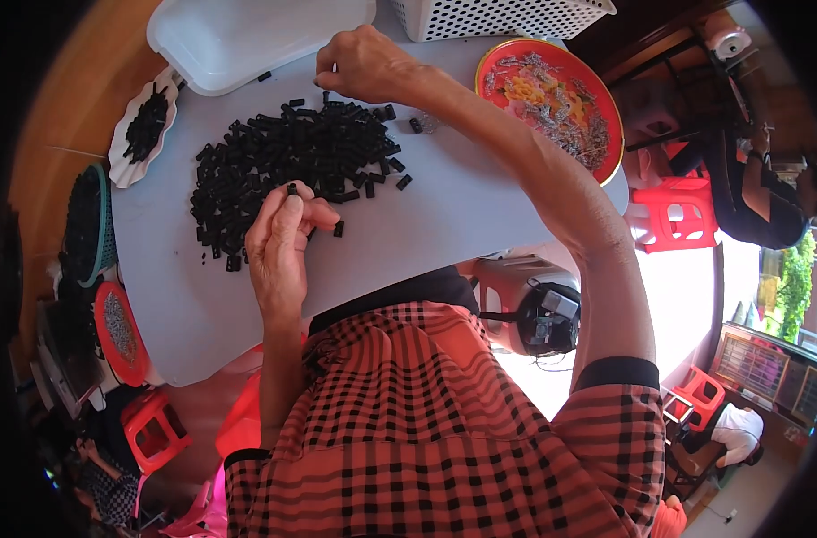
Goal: The person inspects and sorts small black plastic components by hand on a table.
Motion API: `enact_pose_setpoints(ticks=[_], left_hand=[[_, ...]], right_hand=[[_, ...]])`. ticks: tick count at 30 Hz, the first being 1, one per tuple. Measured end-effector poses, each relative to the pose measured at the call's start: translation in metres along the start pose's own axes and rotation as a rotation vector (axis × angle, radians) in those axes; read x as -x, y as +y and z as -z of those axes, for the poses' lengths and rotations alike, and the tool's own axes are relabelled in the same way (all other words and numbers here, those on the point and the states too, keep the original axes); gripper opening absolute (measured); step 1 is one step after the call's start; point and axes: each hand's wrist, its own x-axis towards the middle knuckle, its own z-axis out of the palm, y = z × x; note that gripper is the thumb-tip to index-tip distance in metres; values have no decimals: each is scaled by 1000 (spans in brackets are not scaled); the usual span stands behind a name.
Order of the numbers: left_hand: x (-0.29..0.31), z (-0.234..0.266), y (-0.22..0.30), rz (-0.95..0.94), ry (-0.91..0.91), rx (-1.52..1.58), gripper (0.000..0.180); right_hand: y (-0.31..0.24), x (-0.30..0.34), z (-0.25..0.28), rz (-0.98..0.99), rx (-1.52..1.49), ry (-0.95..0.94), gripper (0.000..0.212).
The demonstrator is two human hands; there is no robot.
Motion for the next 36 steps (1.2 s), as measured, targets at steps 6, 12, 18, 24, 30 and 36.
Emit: enact_pose_setpoints(ticks=[6,12,18,24,30,36], left_hand=[[1,-4,1,31,15,2,25],[-1,-4,5,83,-14,43,24],[-3,2,-1,130,-111,315,25],[-5,2,-2,166,-181,387,25],[-6,3,-3,197,-216,377,25],[-9,9,-3,333,-321,558,25]], right_hand=[[-9,-21,-17,-32,161,-140,19],[-7,-12,-3,-96,13,-155,19],[-44,41,10,-198,-782,-174,16],[-57,73,-10,-150,-1200,-125,9],[-56,81,-20,-134,-1354,-132,9],[-58,85,-22,-112,-1382,-118,9]])
